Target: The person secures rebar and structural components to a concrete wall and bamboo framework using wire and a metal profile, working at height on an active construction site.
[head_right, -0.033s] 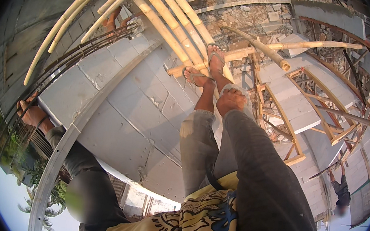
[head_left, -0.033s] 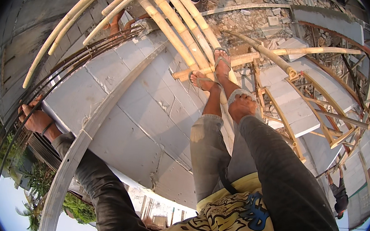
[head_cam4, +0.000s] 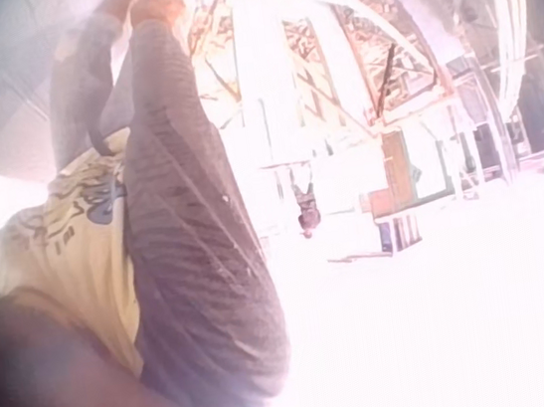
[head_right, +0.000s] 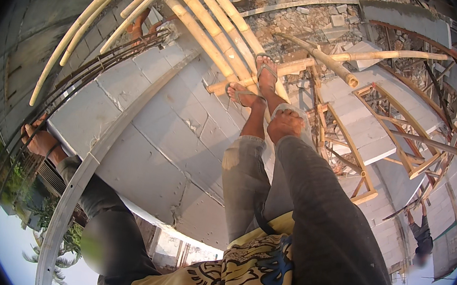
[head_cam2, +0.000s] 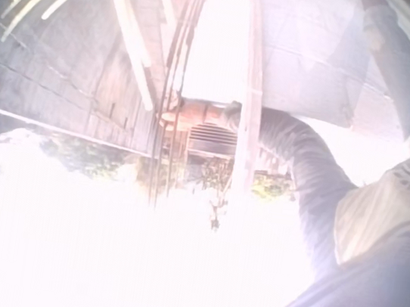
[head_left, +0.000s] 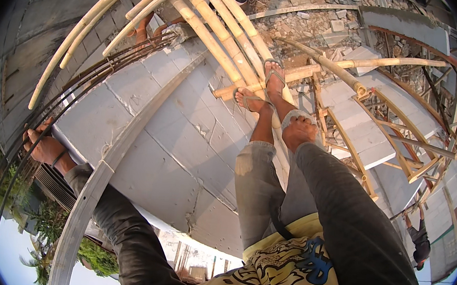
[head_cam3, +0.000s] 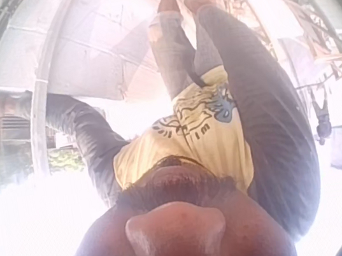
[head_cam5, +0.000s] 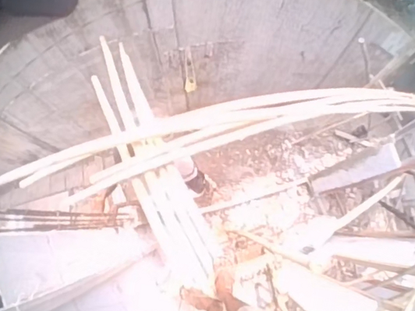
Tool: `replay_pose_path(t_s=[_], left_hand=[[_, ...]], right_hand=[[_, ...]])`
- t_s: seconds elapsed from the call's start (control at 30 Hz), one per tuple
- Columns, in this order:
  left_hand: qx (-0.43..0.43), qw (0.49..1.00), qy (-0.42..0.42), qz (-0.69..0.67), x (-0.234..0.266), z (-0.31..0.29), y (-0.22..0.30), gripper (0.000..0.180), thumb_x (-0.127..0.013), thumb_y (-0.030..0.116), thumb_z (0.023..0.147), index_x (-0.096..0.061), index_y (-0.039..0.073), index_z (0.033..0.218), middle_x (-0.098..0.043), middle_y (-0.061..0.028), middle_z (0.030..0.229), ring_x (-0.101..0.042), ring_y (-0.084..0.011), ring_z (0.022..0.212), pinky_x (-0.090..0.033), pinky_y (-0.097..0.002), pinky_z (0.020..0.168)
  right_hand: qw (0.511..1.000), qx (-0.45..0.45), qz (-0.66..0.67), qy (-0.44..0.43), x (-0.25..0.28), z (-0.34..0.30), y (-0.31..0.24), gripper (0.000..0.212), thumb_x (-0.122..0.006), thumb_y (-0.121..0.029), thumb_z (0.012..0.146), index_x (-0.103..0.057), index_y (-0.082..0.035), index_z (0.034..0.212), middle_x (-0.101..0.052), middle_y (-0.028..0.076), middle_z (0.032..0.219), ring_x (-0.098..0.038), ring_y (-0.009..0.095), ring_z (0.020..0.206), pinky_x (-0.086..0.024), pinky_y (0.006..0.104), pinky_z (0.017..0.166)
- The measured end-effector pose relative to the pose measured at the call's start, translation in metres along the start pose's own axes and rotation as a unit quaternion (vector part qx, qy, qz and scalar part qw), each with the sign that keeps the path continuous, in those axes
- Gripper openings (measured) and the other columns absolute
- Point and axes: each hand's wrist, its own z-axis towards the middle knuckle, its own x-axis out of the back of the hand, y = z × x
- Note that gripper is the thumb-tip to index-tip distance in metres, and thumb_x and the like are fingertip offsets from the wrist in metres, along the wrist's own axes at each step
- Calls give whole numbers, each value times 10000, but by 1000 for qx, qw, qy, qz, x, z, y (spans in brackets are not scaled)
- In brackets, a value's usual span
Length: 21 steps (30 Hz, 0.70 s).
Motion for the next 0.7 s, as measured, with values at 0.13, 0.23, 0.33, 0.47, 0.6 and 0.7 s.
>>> replay_pose_path(t_s=[0.13, 0.23, 0.33, 0.47, 0.6, 0.7], left_hand=[[0, 1000, 6, -29, 3, 1, -4, 275, -449, 137, 961, -373, -83, 1108, -635, -220, 730, -655, -287, 653, -562, -355, 659], [-9, 999, 3, -32, 2, 0, -5, 265, -450, 135, 965, -382, -83, 1099, -627, -213, 718, -654, -284, 650, -559, -337, 634], [-18, 1000, 7, -8, -1, -3, 1, 251, -453, 130, 966, -392, -79, 1092, -619, -207, 700, -650, -275, 647, -553, -318, 610], [-15, 1000, 1, -25, -2, -2, 6, 237, -453, 120, 965, -403, -78, 1083, -618, -214, 701, -643, -261, 639, -545, -303, 589], [-19, 1000, 5, -4, -2, -5, 11, 236, -451, 118, 964, -405, -79, 1085, -626, -229, 729, -640, -254, 635, -541, -298, 588], [46, 986, -57, -148, -2, -16, 40, 234, -450, 118, 965, -407, -78, 1086, -630, -230, 735, -642, -252, 637, -539, -295, 587]], right_hand=[[1000, 2, 0, 12, -5, 0, -1, 382, -437, -220, 858, -558, -35, 1169, -562, 171, 1172, -542, 326, 1077, -440, 476, 874], [1000, 1, -3, 4, -4, -1, -1, 384, -437, -226, 861, -557, -36, 1172, -562, 164, 1177, -542, 317, 1085, -444, 462, 871], [1000, -1, 4, 4, 0, -3, -2, 384, -443, -230, 860, -558, -39, 1173, -563, 157, 1176, -543, 312, 1084, -447, 461, 867], [1000, 4, -2, 14, -4, -3, 0, 385, -457, -239, 856, -559, -37, 1168, -565, 155, 1172, -543, 309, 1084, -449, 457, 866], [1000, 1, 0, 32, -12, -1, 0, 382, -468, -244, 852, -561, -32, 1156, -568, 162, 1158, -546, 310, 1076, -451, 460, 860], [1000, 0, -3, 27, -11, -1, 0, 377, -468, -241, 849, -563, -30, 1147, -568, 167, 1153, -547, 314, 1069, -450, 464, 856]])
